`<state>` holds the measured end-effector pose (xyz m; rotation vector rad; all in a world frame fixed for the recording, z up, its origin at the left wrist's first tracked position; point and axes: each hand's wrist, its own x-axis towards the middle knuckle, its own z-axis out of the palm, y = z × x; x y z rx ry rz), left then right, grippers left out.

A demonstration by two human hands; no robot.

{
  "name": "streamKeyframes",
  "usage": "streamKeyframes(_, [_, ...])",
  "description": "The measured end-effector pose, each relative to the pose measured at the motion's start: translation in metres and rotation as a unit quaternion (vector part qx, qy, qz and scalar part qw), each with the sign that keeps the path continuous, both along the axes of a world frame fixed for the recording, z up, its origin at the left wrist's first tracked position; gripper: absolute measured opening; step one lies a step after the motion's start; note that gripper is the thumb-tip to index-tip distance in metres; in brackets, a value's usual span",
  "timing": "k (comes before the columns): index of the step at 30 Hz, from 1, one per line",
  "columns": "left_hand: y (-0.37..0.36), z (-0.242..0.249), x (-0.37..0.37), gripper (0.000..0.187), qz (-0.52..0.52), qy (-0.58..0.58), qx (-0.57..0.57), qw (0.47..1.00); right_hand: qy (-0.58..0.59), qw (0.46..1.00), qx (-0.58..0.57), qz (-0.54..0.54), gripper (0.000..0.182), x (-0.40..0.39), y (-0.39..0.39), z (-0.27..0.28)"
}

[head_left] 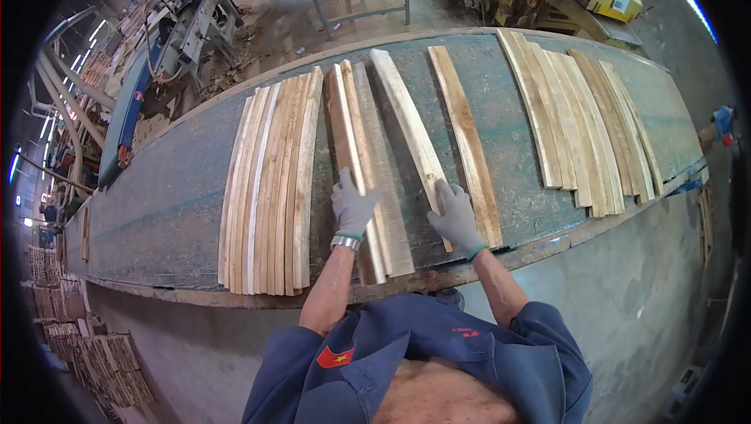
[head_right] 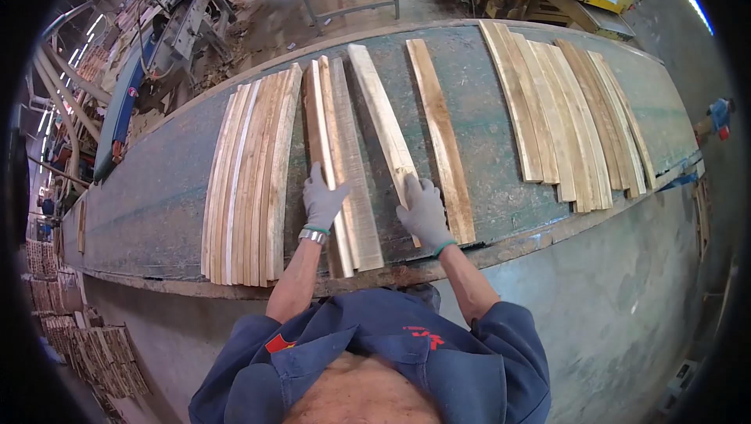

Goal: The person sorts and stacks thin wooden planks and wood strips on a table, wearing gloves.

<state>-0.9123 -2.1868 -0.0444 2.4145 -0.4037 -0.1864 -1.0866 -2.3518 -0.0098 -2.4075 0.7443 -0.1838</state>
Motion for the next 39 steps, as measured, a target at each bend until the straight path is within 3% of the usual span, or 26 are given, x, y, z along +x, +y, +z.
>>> streamKeyframes(1, [-0.01, 0.0, -0.004, 0.097, 0.009, -0.008, 0.002, 1.0, -0.062, 0.986, 0.156, 0.008, 0.065, -0.001, -0.005, 0.005])
streamKeyframes(3, [-0.033, -0.002, -0.01, 0.098, 0.027, -0.022, 0.001, 0.999, -0.177, 0.877, 0.446, 0.024, 0.064, -0.004, -0.013, 0.02])
streamKeyframes(7, [-0.064, -0.001, -0.004, 0.099, 0.004, -0.003, 0.0, 1.0, -0.245, 0.842, 0.48, -0.014, 0.067, -0.014, -0.006, 0.017])
streamKeyframes(11, [-0.074, -0.006, 0.007, 0.097, -0.028, -0.038, -0.004, 0.999, -0.254, 0.897, 0.358, -0.05, 0.069, -0.022, -0.01, -0.018])
streamKeyframes(14, [-0.063, -0.001, 0.015, 0.093, -0.01, -0.018, -0.039, 0.999, -0.221, 0.965, 0.131, -0.06, 0.063, -0.027, -0.01, -0.03])
streamKeyframes(15, [-0.056, 0.002, 0.019, 0.091, -0.004, -0.001, -0.046, 0.999, -0.161, 0.983, 0.025, -0.085, 0.059, -0.03, -0.011, -0.03])
streamKeyframes(17, [-0.034, 0.01, 0.025, 0.094, -0.007, -0.037, 0.014, 0.999, -0.035, 0.974, -0.185, -0.128, 0.051, -0.033, -0.005, -0.022])
streamKeyframes(18, [-0.026, 0.007, 0.028, 0.093, -0.001, -0.053, 0.056, 0.997, -0.069, 0.97, -0.192, -0.133, 0.044, -0.035, -0.013, -0.041])
streamKeyframes(22, [-0.008, 0.022, 0.035, 0.087, -0.017, -0.018, 0.109, 0.994, -0.026, 0.963, -0.227, -0.14, 0.056, -0.022, -0.002, -0.026])
streamKeyframes(25, [0.002, -0.005, 0.054, 0.073, -0.056, 0.061, -0.193, 0.978, -0.117, 0.958, -0.261, -0.03, 0.059, 0.001, 0.047, -0.015])
streamKeyframes(26, [0.006, -0.006, 0.056, 0.065, -0.075, 0.228, -0.348, 0.906, -0.086, 0.967, -0.241, -0.006, 0.059, 0.004, 0.051, -0.018])
streamKeyframes(28, [0.019, -0.013, 0.06, 0.064, -0.063, 0.278, -0.418, 0.862, -0.027, 0.979, -0.199, 0.039, 0.061, 0.013, 0.057, -0.024])
streamKeyframes(30, [0.027, -0.023, 0.069, 0.066, -0.05, 0.335, -0.471, 0.814, -0.019, 0.982, -0.189, 0.007, 0.061, 0.015, 0.045, -0.024])
streamKeyframes(33, [0.04, -0.005, 0.063, 0.062, -0.059, 0.334, -0.441, 0.831, 0.037, 0.97, -0.237, -0.038, 0.061, 0.015, 0.042, -0.026])
streamKeyframes(35, [0.043, -0.001, 0.059, 0.062, -0.056, 0.309, -0.437, 0.843, 0.028, 0.935, -0.341, -0.096, 0.065, 0.023, 0.045, -0.036])
streamKeyframes(38, [0.036, 0.0, 0.055, 0.064, -0.052, 0.263, -0.412, 0.871, -0.112, 0.98, -0.162, -0.04, 0.071, 0.038, 0.077, -0.023])
streamKeyframes(39, [0.035, -0.002, 0.053, 0.065, -0.051, 0.249, -0.395, 0.883, -0.118, 0.99, -0.073, 0.028, 0.081, 0.039, 0.09, -0.007])
